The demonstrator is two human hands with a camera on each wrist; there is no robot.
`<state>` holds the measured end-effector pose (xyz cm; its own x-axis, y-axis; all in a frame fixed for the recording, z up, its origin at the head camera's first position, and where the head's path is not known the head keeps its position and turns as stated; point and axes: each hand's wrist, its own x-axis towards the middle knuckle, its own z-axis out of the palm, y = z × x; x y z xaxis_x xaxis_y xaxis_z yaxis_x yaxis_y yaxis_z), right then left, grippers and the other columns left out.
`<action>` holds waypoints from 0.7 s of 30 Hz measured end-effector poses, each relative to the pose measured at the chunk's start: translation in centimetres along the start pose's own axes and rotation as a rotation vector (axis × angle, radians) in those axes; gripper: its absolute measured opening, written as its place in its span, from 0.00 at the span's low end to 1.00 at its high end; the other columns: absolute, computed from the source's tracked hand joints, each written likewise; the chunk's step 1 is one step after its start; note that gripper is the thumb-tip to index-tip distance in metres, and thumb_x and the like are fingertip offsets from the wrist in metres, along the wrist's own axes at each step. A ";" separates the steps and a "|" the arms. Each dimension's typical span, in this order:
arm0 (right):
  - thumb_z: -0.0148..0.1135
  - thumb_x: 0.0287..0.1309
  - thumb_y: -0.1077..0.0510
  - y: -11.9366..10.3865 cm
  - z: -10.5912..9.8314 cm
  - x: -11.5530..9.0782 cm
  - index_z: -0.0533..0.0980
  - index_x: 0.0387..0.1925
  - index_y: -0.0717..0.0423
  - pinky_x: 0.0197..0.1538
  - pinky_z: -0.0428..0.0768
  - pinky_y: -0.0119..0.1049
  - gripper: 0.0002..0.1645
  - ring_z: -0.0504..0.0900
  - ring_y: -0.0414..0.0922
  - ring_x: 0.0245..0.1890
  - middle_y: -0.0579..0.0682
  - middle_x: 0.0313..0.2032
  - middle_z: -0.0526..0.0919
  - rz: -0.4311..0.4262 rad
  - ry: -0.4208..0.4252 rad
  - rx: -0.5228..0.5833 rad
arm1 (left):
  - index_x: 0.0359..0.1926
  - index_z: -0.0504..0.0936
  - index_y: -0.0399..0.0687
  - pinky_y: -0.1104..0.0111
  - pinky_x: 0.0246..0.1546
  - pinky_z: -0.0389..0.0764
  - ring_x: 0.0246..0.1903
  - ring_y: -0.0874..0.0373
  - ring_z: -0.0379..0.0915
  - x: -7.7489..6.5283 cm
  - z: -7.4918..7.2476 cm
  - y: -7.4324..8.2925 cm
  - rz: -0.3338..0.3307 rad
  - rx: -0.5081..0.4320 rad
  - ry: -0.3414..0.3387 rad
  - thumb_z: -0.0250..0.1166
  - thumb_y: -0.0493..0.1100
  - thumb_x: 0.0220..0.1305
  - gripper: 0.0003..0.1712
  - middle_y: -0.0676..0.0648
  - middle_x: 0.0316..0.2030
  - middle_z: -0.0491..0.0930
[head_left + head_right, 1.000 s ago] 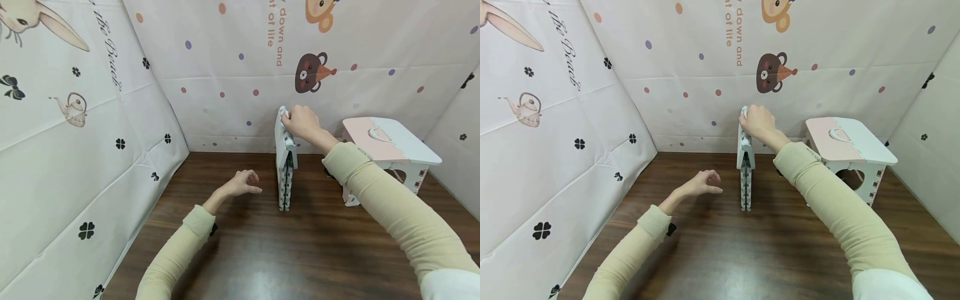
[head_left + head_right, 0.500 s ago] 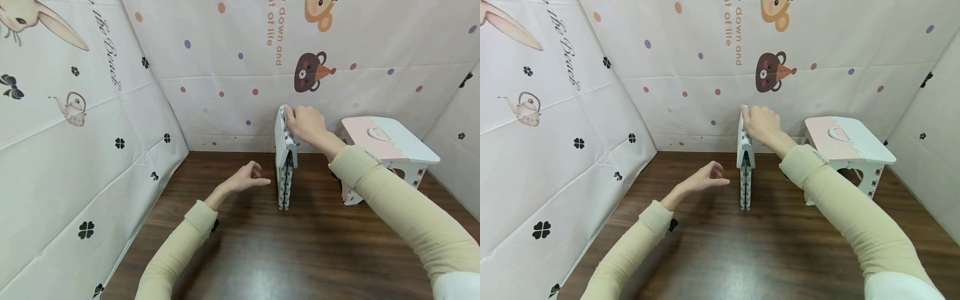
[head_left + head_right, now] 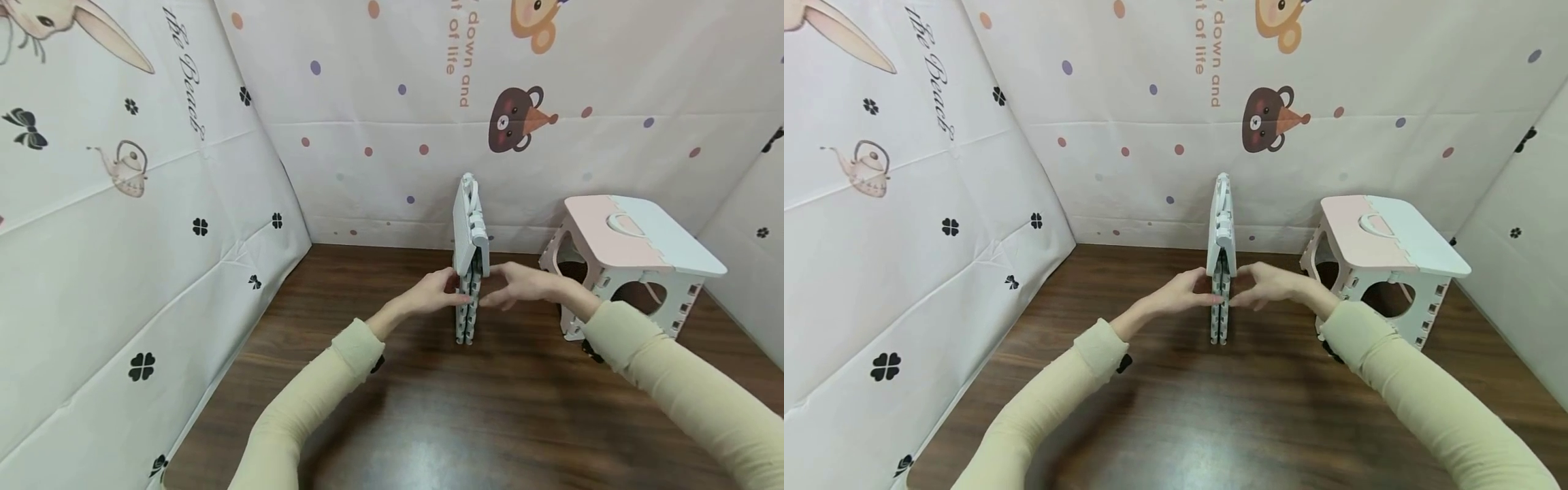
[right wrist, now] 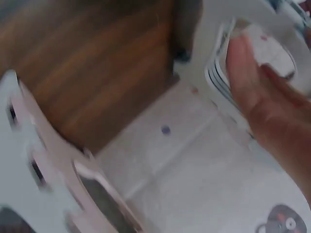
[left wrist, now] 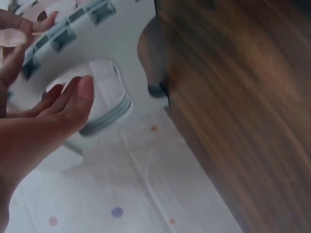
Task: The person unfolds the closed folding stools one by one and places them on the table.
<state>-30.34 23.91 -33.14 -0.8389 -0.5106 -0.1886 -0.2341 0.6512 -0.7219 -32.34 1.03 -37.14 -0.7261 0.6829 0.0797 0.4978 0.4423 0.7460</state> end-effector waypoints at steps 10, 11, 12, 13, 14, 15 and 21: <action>0.70 0.54 0.56 1.4 2.5 0.9 0.75 0.51 0.63 0.37 0.84 0.41 0.25 0.85 0.44 0.38 0.60 0.43 0.85 -0.110 0.120 0.040 | 0.52 0.78 0.45 0.73 0.42 0.80 0.43 0.61 0.81 0.9 1.0 0.1 0.020 0.032 0.100 0.67 0.49 0.62 0.21 0.46 0.43 0.85; 0.71 0.53 0.56 1.4 2.5 0.9 0.75 0.50 0.62 0.38 0.84 0.40 0.25 0.85 0.44 0.38 0.59 0.42 0.86 -0.113 0.139 0.012 | 0.52 0.78 0.44 0.73 0.42 0.80 0.43 0.61 0.82 0.8 0.9 0.1 0.016 0.035 0.102 0.67 0.49 0.62 0.21 0.46 0.43 0.86; 0.71 0.53 0.55 1.5 2.5 0.9 0.76 0.50 0.61 0.38 0.83 0.38 0.25 0.85 0.45 0.39 0.58 0.42 0.86 -0.115 0.155 -0.017 | 0.52 0.79 0.44 0.73 0.42 0.80 0.43 0.61 0.82 0.8 0.8 0.1 0.012 0.036 0.102 0.67 0.49 0.62 0.21 0.46 0.43 0.86; 0.72 0.52 0.54 1.6 2.5 0.8 0.76 0.49 0.60 0.39 0.83 0.38 0.25 0.85 0.46 0.39 0.57 0.41 0.87 -0.120 0.169 -0.045 | 0.52 0.79 0.43 0.73 0.42 0.80 0.43 0.61 0.82 0.7 0.8 0.0 0.009 0.035 0.101 0.67 0.49 0.62 0.21 0.46 0.43 0.86; 0.72 0.51 0.53 1.7 2.4 0.8 0.77 0.49 0.60 0.40 0.82 0.37 0.25 0.85 0.47 0.40 0.56 0.40 0.87 -0.119 0.183 -0.069 | 0.52 0.79 0.42 0.72 0.42 0.80 0.43 0.60 0.82 0.6 0.7 -0.1 0.008 0.032 0.100 0.67 0.49 0.62 0.21 0.46 0.43 0.86; 0.73 0.50 0.52 1.7 2.3 0.7 0.77 0.48 0.58 0.41 0.82 0.36 0.25 0.85 0.47 0.41 0.55 0.40 0.87 -0.114 0.197 -0.093 | 0.51 0.79 0.42 0.72 0.43 0.80 0.43 0.60 0.82 0.6 0.5 -0.1 0.009 0.026 0.099 0.68 0.48 0.61 0.21 0.46 0.43 0.86; 0.74 0.48 0.49 2.2 1.7 -0.2 0.76 0.45 0.58 0.40 0.80 0.37 0.26 0.85 0.45 0.37 0.52 0.36 0.88 -0.076 0.214 -0.147 | 0.49 0.79 0.42 0.70 0.41 0.80 0.41 0.60 0.82 0.1 -0.4 -0.5 0.013 0.030 0.082 0.69 0.47 0.60 0.19 0.46 0.41 0.86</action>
<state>-29.89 24.52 -35.82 -0.8974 -0.4409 0.0193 -0.3563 0.6980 -0.6212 -32.80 0.63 -37.28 -0.7553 0.6394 0.1439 0.5205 0.4518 0.7245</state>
